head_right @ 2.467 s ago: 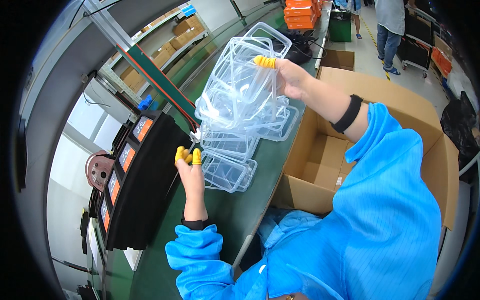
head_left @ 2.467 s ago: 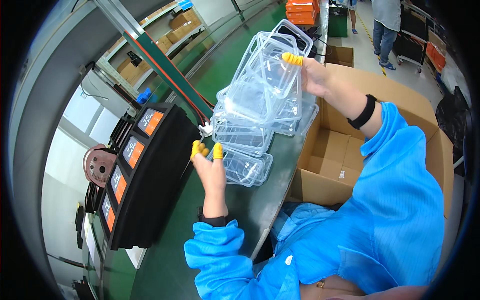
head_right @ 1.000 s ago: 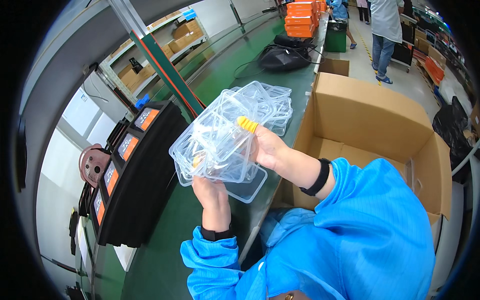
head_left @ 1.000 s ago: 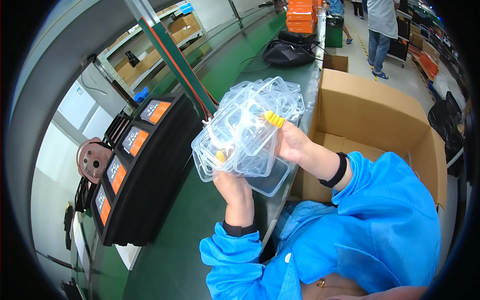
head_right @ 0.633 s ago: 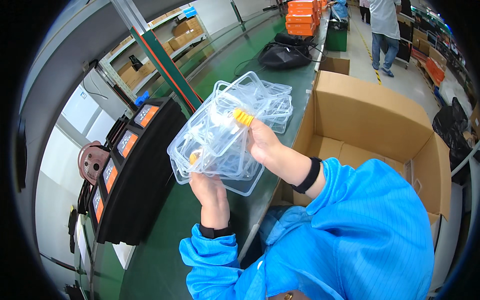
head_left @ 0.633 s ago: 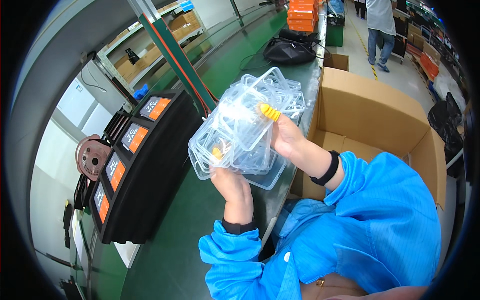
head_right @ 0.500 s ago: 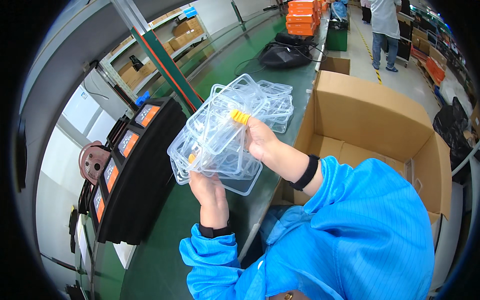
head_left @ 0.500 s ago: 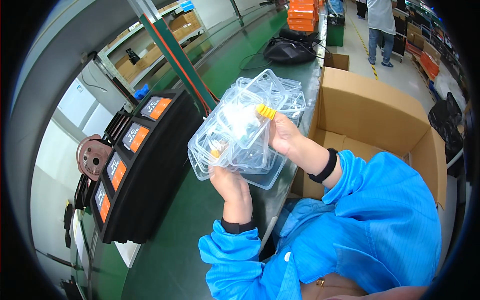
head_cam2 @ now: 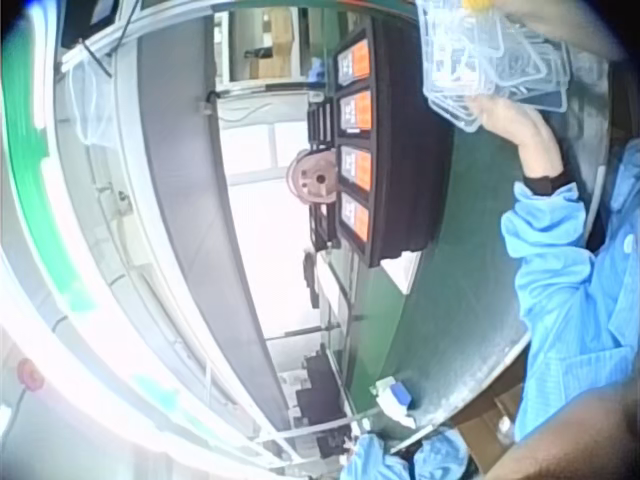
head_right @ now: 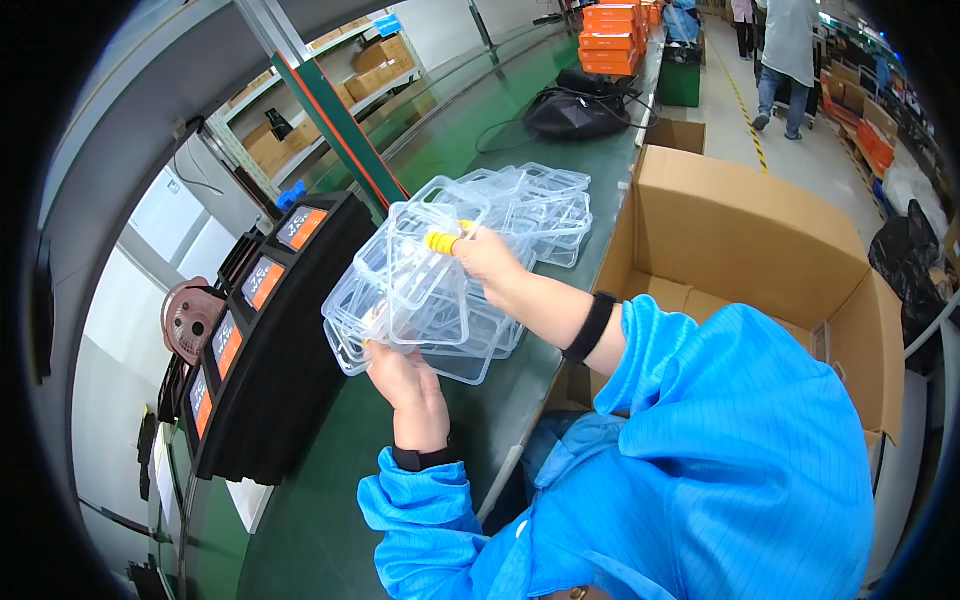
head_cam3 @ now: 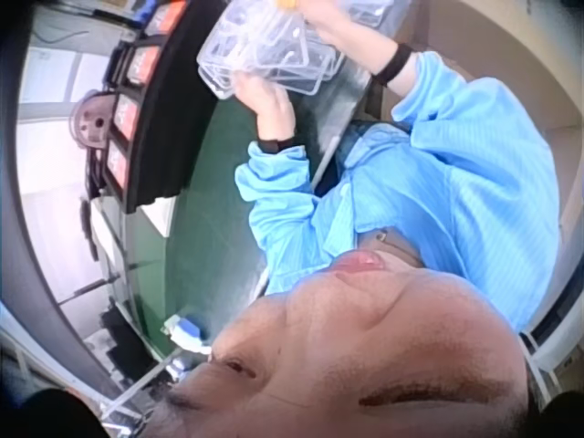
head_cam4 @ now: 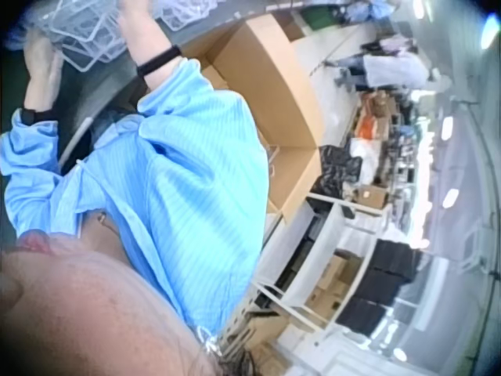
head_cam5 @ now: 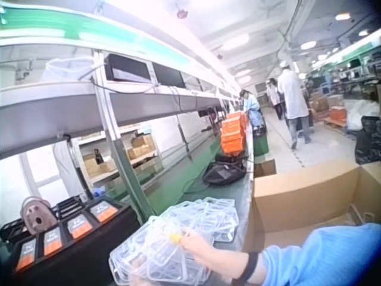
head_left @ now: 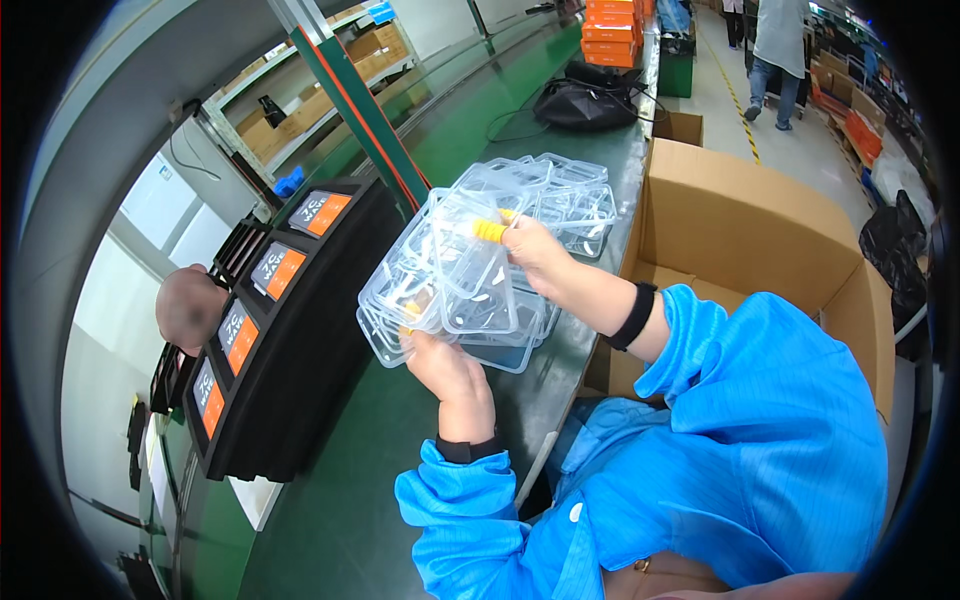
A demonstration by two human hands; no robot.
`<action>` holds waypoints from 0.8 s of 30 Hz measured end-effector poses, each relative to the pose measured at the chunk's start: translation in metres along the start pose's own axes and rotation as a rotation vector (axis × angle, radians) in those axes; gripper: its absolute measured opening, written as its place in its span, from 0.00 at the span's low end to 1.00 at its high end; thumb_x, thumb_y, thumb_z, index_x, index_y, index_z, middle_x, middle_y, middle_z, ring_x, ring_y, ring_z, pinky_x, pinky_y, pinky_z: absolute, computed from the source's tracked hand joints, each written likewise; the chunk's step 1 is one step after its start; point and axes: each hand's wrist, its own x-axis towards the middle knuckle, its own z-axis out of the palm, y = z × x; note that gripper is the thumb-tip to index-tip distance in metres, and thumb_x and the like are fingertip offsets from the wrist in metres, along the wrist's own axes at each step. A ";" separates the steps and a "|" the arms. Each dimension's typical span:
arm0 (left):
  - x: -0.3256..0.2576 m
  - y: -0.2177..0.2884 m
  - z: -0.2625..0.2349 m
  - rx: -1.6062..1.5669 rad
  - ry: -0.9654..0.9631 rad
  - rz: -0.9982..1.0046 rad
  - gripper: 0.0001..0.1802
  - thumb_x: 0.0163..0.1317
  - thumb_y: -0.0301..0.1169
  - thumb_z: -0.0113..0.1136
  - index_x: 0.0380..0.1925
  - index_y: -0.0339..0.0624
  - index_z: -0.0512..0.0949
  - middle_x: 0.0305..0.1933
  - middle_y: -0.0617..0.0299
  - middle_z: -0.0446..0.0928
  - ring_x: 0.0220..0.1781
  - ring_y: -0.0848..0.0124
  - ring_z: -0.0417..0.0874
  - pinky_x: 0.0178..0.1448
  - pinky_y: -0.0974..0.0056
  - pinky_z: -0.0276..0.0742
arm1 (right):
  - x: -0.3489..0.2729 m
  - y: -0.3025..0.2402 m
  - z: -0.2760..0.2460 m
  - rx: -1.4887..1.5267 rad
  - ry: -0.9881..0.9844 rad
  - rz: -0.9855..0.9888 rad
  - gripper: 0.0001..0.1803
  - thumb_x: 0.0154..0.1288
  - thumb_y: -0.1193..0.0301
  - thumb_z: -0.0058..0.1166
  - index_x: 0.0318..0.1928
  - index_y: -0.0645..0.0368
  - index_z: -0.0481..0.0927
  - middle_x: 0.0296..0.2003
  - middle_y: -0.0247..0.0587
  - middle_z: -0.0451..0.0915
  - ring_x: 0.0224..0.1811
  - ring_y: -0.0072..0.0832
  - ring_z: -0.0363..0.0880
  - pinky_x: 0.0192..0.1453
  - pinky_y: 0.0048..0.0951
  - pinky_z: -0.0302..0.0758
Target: Inspecting and sorting clear plastic phone cases on an assembly line and placing them in a cardboard box.
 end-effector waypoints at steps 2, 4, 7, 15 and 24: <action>0.001 -0.001 -0.001 0.002 0.019 0.022 0.13 0.60 0.29 0.43 0.42 0.34 0.69 0.45 0.57 0.71 0.45 0.68 0.74 0.48 0.66 0.70 | 0.009 0.007 0.000 -0.017 0.005 0.001 0.13 0.55 0.70 0.52 0.42 0.59 0.74 0.35 0.32 0.76 0.37 0.19 0.73 0.43 0.22 0.68; 0.002 -0.001 0.000 0.026 0.029 0.040 0.13 0.57 0.23 0.41 0.42 0.33 0.67 0.43 0.56 0.71 0.43 0.68 0.74 0.47 0.66 0.69 | 0.015 0.011 0.001 -0.051 -0.030 0.009 0.12 0.55 0.71 0.52 0.41 0.60 0.74 0.36 0.33 0.77 0.38 0.20 0.74 0.44 0.21 0.68; 0.002 -0.001 0.001 0.034 0.078 0.105 0.13 0.56 0.22 0.42 0.42 0.33 0.67 0.42 0.57 0.71 0.42 0.70 0.73 0.46 0.67 0.68 | 0.015 0.001 0.007 -0.067 -0.056 0.065 0.11 0.56 0.73 0.51 0.41 0.61 0.75 0.36 0.35 0.77 0.38 0.21 0.74 0.43 0.22 0.69; 0.004 0.001 -0.005 0.135 -0.003 0.190 0.14 0.59 0.27 0.45 0.44 0.33 0.66 0.44 0.56 0.70 0.43 0.69 0.72 0.47 0.66 0.68 | 0.042 0.017 0.010 -0.102 -0.009 -0.099 0.20 0.46 0.77 0.60 0.42 0.64 0.69 0.35 0.40 0.75 0.37 0.24 0.74 0.40 0.25 0.71; 0.003 0.004 -0.001 0.207 0.038 0.176 0.16 0.57 0.25 0.48 0.46 0.33 0.66 0.46 0.57 0.69 0.45 0.68 0.71 0.51 0.63 0.66 | 0.026 -0.012 0.021 -0.068 -0.002 -0.190 0.26 0.49 0.80 0.55 0.48 0.65 0.59 0.41 0.44 0.72 0.42 0.27 0.73 0.46 0.25 0.70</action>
